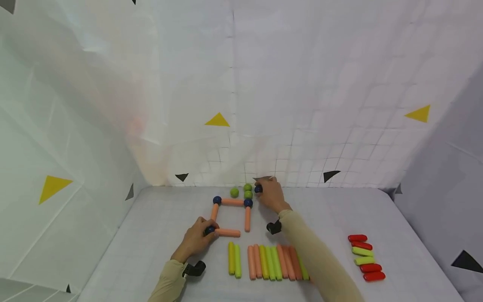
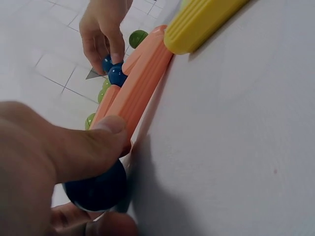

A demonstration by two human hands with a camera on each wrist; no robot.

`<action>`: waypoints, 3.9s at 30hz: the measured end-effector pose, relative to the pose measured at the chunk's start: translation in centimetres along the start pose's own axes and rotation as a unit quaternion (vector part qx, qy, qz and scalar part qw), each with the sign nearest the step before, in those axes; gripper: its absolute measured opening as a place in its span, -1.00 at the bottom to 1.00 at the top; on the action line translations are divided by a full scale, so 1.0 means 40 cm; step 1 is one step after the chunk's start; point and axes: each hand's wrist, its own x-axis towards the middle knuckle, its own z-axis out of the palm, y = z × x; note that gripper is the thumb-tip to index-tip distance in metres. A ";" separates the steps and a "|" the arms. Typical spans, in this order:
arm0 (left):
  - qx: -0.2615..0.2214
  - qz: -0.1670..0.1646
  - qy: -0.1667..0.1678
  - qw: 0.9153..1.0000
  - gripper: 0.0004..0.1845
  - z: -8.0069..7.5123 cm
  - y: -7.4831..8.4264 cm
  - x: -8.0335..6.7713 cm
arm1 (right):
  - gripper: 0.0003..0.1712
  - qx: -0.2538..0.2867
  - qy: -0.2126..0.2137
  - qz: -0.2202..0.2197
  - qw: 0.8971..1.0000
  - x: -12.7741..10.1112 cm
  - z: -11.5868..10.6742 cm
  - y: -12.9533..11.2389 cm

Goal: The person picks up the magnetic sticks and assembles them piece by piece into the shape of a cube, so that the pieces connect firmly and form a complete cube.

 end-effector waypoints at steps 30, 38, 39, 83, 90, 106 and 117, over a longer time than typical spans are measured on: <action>-0.001 -0.002 0.003 1.000 -0.85 -0.002 -0.002 -0.003 | -0.56 0.186 -0.069 -0.129 0.972 -0.265 0.029 -0.093; -0.016 0.005 0.001 1.000 -0.86 -0.003 -0.008 -0.002 | -0.53 0.155 -0.103 -0.091 0.978 -0.265 0.045 -0.109; -0.018 0.005 0.001 1.000 -0.86 -0.004 -0.007 -0.003 | -0.53 0.151 -0.106 -0.090 0.979 -0.265 0.045 -0.109; -0.032 0.013 0.065 0.997 -0.54 0.017 0.011 0.001 | -0.51 0.136 -0.153 0.140 0.969 -0.228 0.020 -0.099; -0.157 0.012 0.074 0.985 -0.54 0.027 0.002 0.001 | -0.54 0.153 -0.152 0.160 0.963 -0.241 0.007 -0.088; -0.159 0.006 0.088 0.983 -0.64 0.059 0.026 0.002 | -0.52 0.154 -0.129 0.176 0.964 -0.261 -0.006 -0.046; -0.141 0.007 0.095 0.985 -0.65 0.072 0.026 0.010 | -0.43 0.172 -0.088 0.208 0.959 -0.262 -0.039 0.011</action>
